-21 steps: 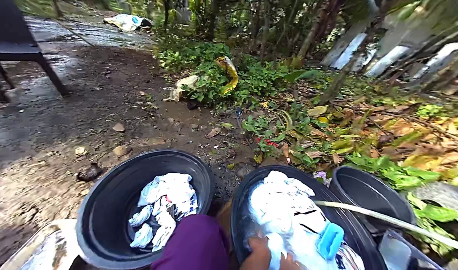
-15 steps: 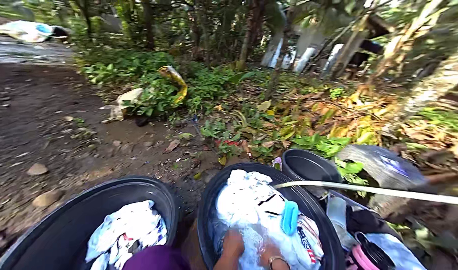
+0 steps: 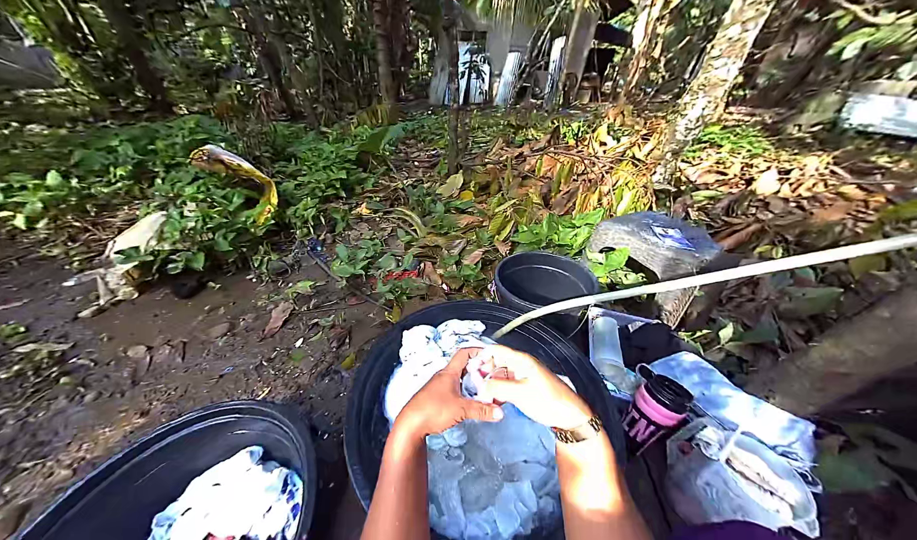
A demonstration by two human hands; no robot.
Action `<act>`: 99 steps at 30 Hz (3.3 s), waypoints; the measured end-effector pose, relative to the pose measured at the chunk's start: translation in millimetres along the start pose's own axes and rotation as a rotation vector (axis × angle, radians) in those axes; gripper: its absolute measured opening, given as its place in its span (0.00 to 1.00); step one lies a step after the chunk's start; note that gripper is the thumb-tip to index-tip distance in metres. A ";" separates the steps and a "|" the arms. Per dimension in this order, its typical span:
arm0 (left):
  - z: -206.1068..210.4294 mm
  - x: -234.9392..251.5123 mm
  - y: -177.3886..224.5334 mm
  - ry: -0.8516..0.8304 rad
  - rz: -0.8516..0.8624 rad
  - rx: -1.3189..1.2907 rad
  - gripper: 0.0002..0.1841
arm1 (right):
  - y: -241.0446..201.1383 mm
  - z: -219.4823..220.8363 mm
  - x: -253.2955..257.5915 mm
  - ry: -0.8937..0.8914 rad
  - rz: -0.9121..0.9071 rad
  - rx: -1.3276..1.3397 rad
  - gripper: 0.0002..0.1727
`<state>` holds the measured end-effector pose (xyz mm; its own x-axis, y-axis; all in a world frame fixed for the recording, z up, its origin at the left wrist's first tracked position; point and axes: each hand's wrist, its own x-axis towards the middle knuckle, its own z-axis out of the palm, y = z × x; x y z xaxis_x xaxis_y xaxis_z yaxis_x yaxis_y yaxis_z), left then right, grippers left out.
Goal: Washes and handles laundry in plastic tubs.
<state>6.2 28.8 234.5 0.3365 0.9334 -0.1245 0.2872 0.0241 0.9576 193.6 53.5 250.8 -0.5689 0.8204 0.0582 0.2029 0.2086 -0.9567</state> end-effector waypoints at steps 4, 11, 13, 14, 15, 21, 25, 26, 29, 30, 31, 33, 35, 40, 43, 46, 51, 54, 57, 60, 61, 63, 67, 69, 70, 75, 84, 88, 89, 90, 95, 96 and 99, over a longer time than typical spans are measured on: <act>3.7 21.8 -41.8 0.098 -0.104 0.138 0.30 | 48.1 4.8 24.9 0.077 0.258 -0.165 0.23; 49.2 34.0 -177.1 -0.048 -0.686 0.603 0.28 | 197.6 94.6 20.4 -0.403 0.610 -0.528 0.38; 60.6 24.4 -201.7 -0.072 -0.737 0.617 0.34 | 215.1 107.9 11.8 -0.436 0.618 -0.592 0.41; 62.1 22.8 -207.5 -0.093 -0.749 0.614 0.36 | 219.7 109.5 9.9 -0.458 0.617 -0.612 0.42; 60.9 23.8 -208.7 -0.118 -0.753 0.611 0.37 | 221.5 108.5 9.1 -0.476 0.618 -0.613 0.45; 45.6 42.5 -113.2 0.180 -0.383 0.175 0.23 | 194.8 98.1 -8.1 -0.085 0.618 -0.385 0.69; 37.2 29.9 -22.1 0.208 -0.098 -0.184 0.32 | 173.1 95.8 5.8 0.417 0.438 0.059 0.66; 29.2 24.5 -14.6 0.253 -0.066 -0.247 0.32 | 160.7 87.5 13.5 0.462 0.396 0.170 0.60; 0.9 20.0 -30.6 0.505 -0.101 -0.400 0.29 | 119.1 50.8 28.3 0.495 0.424 0.504 0.58; -4.6 22.3 -43.6 0.585 -0.164 -0.391 0.28 | 108.1 41.7 30.6 0.497 0.433 0.537 0.56; -5.2 24.2 -56.8 0.633 -0.246 -0.369 0.26 | 97.7 36.7 31.5 0.492 0.426 0.529 0.54; 4.6 23.6 -72.1 0.599 -0.430 -0.363 0.23 | 81.7 37.6 30.6 0.436 0.349 0.420 0.51; 16.4 22.1 -71.2 0.417 -0.550 -0.499 0.33 | 73.0 45.5 27.3 0.328 0.202 0.228 0.48; 25.2 23.8 -59.6 0.195 -0.403 -1.177 0.51 | 62.2 58.3 17.8 0.029 -0.165 0.109 0.33; 28.8 25.0 -54.4 0.205 -0.273 -1.374 0.41 | 69.7 58.1 15.1 0.020 -0.211 0.539 0.35; 36.2 32.4 -45.8 0.336 -0.261 -1.413 0.29 | 77.8 64.6 18.0 0.204 -0.283 0.749 0.39; 52.9 46.1 -23.1 0.849 -0.207 -1.088 0.12 | 61.6 77.0 30.5 0.713 0.058 0.916 0.15; 61.8 42.0 2.5 0.957 -0.118 -0.708 0.08 | 41.4 59.3 34.3 0.690 0.265 1.219 0.26; 59.8 45.3 21.8 0.971 0.098 -0.465 0.03 | 20.0 42.4 37.7 0.661 0.260 1.208 0.29; 50.7 40.9 38.7 0.880 0.317 -0.193 0.08 | -2.3 25.2 44.6 0.617 0.276 1.164 0.33; 49.3 37.5 42.9 0.853 0.401 -0.087 0.10 | -8.8 20.3 45.7 0.580 0.279 1.139 0.33; 47.5 31.6 44.3 0.823 0.625 0.150 0.10 | -13.9 10.0 44.0 0.426 0.263 1.118 0.33; 47.3 23.1 30.7 0.648 0.999 0.503 0.09 | 0.8 -3.2 38.7 0.123 0.278 0.935 0.31; 55.4 17.0 19.2 0.518 1.101 0.637 0.09 | 16.8 -7.3 39.4 -0.088 0.323 0.844 0.32; 60.2 13.8 13.0 0.455 1.142 0.692 0.09 | 22.7 -6.2 38.6 -0.184 0.350 0.816 0.32; 84.2 -9.2 -18.7 0.104 1.213 0.860 0.11 | 38.2 12.9 25.3 -0.537 0.390 0.310 0.26; 111.9 -22.6 -40.1 -0.503 0.823 1.246 0.10 | 49.7 57.0 17.9 -0.710 0.533 -0.348 0.29; 98.0 -21.6 -48.4 -0.632 0.790 1.187 0.10 | 60.0 68.7 20.7 -0.604 0.570 -0.350 0.34; 86.7 -19.9 -48.3 -0.619 0.839 1.144 0.09 | 59.9 67.6 23.2 -0.531 0.559 -0.250 0.34; 73.8 -19.1 -42.9 -0.640 0.829 1.111 0.08 | 58.7 67.4 26.5 -0.443 0.532 -0.117 0.34; 3.7 -39.5 -10.1 -0.522 0.391 1.155 0.11 | 75.2 102.7 31.2 -0.178 0.450 0.319 0.26; -15.8 -44.9 -5.8 -0.471 0.236 1.197 0.13 | 84.6 117.9 24.8 -0.202 0.495 0.248 0.22; -84.3 -62.7 -6.9 -0.351 -0.310 1.297 0.20 | 133.4 158.9 11.3 -0.587 0.546 -0.212 0.23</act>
<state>-92.5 0.4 257.7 0.2563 0.8081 -0.5304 0.9485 -0.3159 -0.0230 87.6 6.0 78.5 -0.6580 0.4363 -0.6137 0.6840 0.0056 -0.7294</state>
